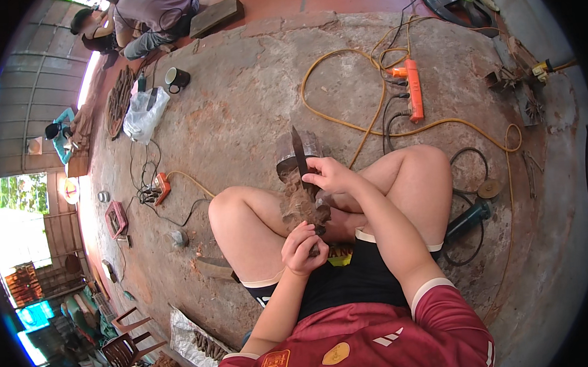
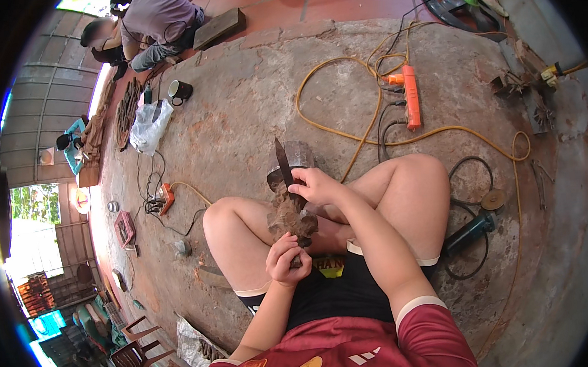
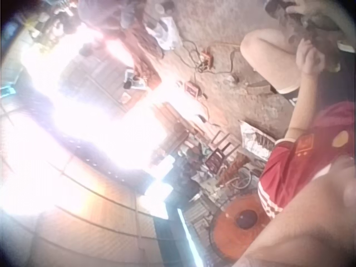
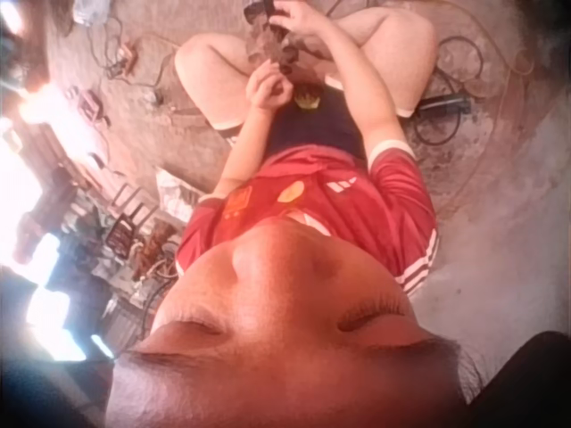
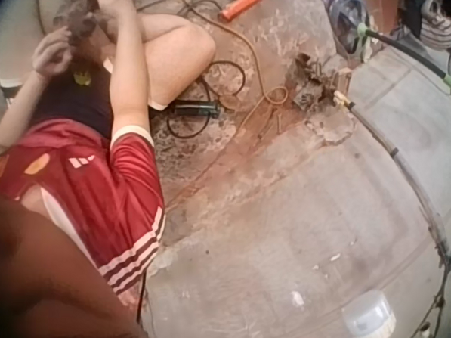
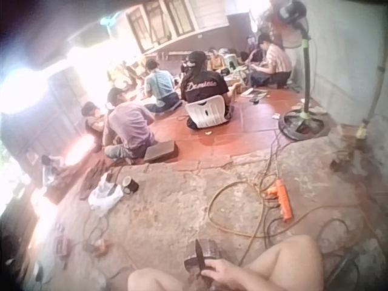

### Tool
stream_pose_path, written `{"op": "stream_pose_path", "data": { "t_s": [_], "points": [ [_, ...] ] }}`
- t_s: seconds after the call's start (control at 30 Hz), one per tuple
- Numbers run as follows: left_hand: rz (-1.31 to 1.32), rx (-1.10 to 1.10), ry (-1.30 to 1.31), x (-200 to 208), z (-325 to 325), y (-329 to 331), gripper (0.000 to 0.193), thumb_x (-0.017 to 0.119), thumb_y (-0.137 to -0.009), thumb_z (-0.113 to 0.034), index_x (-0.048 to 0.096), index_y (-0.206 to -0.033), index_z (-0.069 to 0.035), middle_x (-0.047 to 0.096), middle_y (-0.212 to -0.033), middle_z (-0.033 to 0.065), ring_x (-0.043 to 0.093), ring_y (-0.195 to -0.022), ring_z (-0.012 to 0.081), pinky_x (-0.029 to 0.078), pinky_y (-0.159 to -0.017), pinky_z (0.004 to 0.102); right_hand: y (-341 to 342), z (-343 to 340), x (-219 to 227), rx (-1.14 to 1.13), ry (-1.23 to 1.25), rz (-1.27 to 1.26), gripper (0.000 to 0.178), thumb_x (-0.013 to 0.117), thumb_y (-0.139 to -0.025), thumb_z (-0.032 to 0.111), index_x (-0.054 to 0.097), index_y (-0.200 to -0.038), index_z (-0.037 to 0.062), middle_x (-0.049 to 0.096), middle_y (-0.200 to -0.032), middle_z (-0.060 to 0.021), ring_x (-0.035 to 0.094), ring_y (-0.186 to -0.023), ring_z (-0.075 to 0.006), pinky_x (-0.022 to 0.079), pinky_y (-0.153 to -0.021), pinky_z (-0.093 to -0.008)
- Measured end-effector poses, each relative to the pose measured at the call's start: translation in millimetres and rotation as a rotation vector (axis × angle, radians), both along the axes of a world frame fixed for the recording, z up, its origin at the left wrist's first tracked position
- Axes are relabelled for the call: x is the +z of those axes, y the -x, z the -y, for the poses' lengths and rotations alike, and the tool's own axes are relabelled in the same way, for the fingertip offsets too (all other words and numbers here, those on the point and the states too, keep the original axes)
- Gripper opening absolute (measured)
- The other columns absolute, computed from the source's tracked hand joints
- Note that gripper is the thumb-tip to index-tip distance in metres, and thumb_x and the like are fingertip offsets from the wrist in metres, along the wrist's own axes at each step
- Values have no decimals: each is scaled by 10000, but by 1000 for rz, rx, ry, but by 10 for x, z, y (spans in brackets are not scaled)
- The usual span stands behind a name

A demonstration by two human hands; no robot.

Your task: The person sits cross-legged on the floor and carves a piece of wood using a knife. They hold the wood in their left hand and use the knife in their right hand to shape and smooth the surface, occasionally rotating the object to work on different sides.

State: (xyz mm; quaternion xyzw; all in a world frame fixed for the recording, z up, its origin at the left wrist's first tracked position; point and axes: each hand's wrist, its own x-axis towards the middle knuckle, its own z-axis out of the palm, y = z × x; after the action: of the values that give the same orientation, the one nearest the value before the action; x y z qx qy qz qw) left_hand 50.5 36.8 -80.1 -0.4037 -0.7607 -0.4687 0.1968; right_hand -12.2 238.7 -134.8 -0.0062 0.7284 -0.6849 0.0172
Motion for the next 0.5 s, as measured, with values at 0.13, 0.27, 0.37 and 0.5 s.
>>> {"op": "stream_pose_path", "data": {
  "t_s": [0.13, 0.27, 0.37, 0.5],
  "points": [
    [1, -1, -2, -6, -2, 3, 199, 695, -630, 42, 639, -813, -14, 647, -833, 122, 699, -803, 275, 610, -835, 444, 13, 54, -39, -129, -38, -10, 165, 652, -913, 111, 620, -1015, -15, 684, -859, -121, 595, -773, -169, 488, -728, -344],
    [6, 2, -3, 6, -8, -1, 197, 694, -628, 44, 639, -809, -14, 645, -832, 124, 698, -807, 274, 610, -835, 445, 17, 71, -105, 6, 268, 26, 185, 659, -903, 121, 615, -1012, -22, 679, -863, -172, 610, -760, -239, 489, -742, -360],
    [8, 2, 2, 14, -9, -3, 197, 695, -628, 44, 639, -807, -14, 645, -833, 124, 698, -809, 275, 610, -836, 445, 25, 65, -118, -9, 158, 20, 179, 656, -904, 107, 620, -1026, -19, 683, -867, -161, 604, -765, -210, 487, -742, -352],
    [2, 4, 10, 14, -2, -3, 205, 696, -630, 45, 636, -817, -15, 645, -837, 123, 699, -810, 276, 610, -836, 444, 31, 80, -86, -111, 35, 26, 162, 656, -908, 107, 605, -984, -26, 671, -846, -140, 569, -765, -164, 478, -735, -345]
  ]
}}
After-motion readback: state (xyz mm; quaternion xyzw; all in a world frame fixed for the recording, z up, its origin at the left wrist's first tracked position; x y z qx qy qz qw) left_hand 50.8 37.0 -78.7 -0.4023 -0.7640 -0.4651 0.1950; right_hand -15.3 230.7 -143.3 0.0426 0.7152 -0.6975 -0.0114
